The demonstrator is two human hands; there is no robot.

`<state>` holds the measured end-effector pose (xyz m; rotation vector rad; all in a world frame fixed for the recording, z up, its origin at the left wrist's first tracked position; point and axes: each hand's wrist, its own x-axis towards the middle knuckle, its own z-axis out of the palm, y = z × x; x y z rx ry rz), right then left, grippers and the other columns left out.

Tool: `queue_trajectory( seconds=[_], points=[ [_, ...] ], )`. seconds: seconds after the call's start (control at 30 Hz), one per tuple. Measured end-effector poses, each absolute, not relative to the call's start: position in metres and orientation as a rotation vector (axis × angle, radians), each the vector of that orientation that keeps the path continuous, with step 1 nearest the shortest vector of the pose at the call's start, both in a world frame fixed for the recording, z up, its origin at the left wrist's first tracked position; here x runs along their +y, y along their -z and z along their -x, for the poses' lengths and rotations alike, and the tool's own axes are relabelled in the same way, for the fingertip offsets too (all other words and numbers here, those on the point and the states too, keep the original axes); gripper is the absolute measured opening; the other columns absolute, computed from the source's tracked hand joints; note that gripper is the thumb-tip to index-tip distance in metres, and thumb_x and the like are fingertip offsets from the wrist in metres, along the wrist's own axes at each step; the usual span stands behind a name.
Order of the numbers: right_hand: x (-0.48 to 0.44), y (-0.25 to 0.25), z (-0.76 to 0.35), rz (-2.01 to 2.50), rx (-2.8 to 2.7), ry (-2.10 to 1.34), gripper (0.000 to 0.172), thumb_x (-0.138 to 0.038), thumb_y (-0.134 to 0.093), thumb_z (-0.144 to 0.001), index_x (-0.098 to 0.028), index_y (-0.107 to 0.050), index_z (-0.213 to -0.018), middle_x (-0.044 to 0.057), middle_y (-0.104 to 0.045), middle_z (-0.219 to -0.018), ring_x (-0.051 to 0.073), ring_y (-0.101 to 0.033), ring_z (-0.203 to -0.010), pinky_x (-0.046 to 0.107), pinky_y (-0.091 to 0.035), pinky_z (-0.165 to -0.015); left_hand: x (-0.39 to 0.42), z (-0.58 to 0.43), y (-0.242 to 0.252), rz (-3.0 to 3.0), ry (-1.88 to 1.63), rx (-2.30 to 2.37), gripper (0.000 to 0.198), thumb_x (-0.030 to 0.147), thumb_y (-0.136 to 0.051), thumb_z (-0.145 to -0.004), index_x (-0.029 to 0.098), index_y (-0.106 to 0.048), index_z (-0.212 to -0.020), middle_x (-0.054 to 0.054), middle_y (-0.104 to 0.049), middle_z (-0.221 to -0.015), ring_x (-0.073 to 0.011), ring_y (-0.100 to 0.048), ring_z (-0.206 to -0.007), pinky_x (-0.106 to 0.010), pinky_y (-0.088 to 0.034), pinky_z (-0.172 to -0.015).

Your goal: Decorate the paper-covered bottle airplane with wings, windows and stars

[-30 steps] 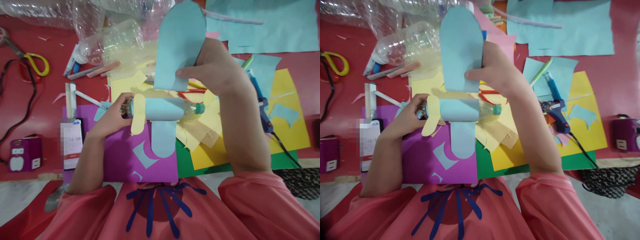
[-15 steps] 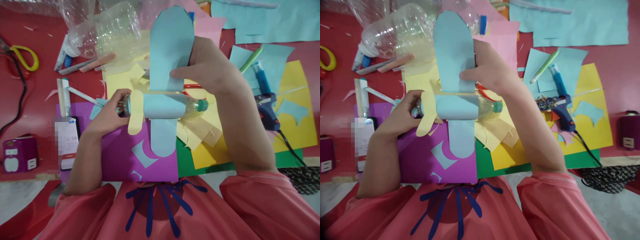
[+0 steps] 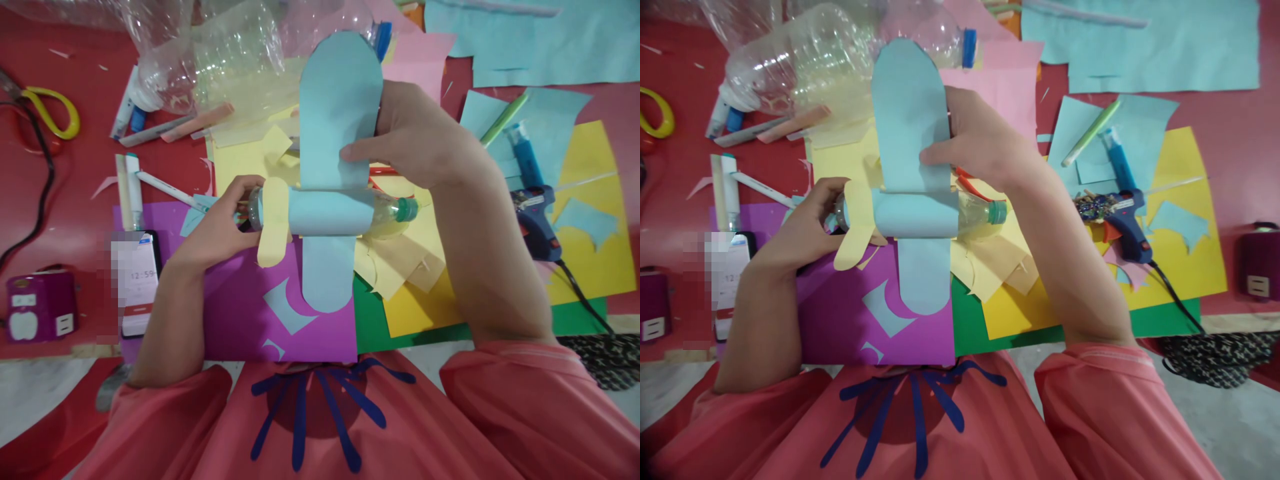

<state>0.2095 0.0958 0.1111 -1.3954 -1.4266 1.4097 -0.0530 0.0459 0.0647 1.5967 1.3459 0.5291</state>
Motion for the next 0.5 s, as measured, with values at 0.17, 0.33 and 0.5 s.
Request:
queue_trajectory(
  seconds=[0.17,0.33,0.5],
  points=[
    [0.0936,-0.1137,-0.2111,1.470,-1.448,-1.413,0.033,0.004,-0.074,-0.067,-0.027,-0.065,-0.074,-0.004,-0.074,-0.084,0.021,-0.072,-0.090,0.029,-0.060,-0.072,0.0445,0.0520,-0.0691,-1.643,-0.471,1.354,0.078,0.048,-0.087,-0.059,0.022,-0.053,-0.124,-0.007,-0.067,-0.122,-0.0227,-0.067,-0.101,-0.034,-0.056,-0.085],
    [0.0915,-0.1134,-0.2149,1.465,-1.516,-1.408,0.028,-0.008,-0.076,-0.064,-0.030,-0.065,-0.077,-0.001,-0.077,-0.096,0.027,-0.072,-0.101,0.034,-0.062,-0.081,0.0443,0.0503,-0.0738,-1.666,-0.424,1.376,0.077,0.051,-0.084,-0.061,0.023,-0.051,-0.125,-0.007,-0.066,-0.127,-0.0228,-0.066,-0.104,-0.032,-0.056,-0.088],
    [0.0904,-0.1155,-0.2136,1.509,-1.499,-1.401,0.026,-0.007,-0.073,-0.068,-0.029,-0.062,-0.077,0.002,-0.075,-0.099,0.026,-0.071,-0.102,0.034,-0.060,-0.083,0.0439,0.0493,-0.0742,-1.697,-0.403,1.393,0.074,0.055,-0.081,-0.063,0.025,-0.051,-0.123,-0.005,-0.066,-0.123,-0.0214,-0.066,-0.100,-0.033,-0.056,-0.086]
  ],
)
